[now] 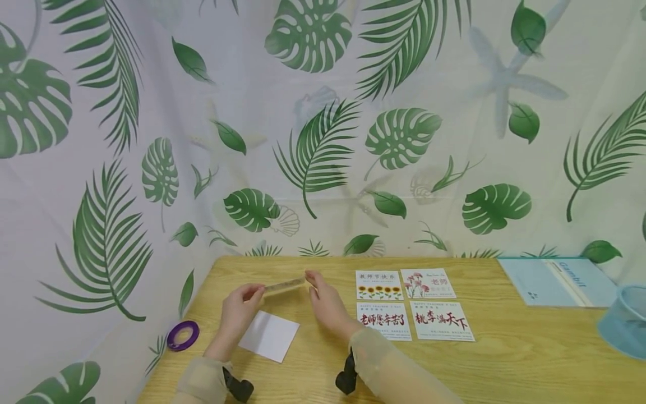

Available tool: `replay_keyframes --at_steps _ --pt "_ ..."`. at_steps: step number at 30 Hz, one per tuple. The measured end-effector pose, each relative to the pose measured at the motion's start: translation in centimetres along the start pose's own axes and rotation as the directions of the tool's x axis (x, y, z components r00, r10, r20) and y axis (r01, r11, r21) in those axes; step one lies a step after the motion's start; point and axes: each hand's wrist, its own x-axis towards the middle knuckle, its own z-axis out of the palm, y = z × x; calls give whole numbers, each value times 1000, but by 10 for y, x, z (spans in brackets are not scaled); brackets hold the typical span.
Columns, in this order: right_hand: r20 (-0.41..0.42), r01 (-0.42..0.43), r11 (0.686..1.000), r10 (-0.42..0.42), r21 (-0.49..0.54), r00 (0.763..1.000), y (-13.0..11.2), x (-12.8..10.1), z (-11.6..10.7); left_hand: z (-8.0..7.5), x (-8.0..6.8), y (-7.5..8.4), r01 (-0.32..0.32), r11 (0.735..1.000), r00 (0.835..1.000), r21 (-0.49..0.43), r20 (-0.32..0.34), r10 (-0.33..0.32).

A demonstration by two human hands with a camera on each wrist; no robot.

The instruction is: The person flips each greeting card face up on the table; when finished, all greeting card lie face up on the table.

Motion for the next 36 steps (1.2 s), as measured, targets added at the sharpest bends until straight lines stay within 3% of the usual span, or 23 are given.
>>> replay_keyframes --at_steps 13,24,36 --pt "16 -17 994 16 105 1000 0 -2 -5 -1 0 3 5 999 1000 -33 -14 -5" --pt "-38 4 994 0 108 999 6 -4 -9 6 0 9 47 981 999 -190 -18 -51" --pt "-59 -3 991 11 137 998 9 -8 -12 15 2 12 36 967 999 -252 -29 -45"
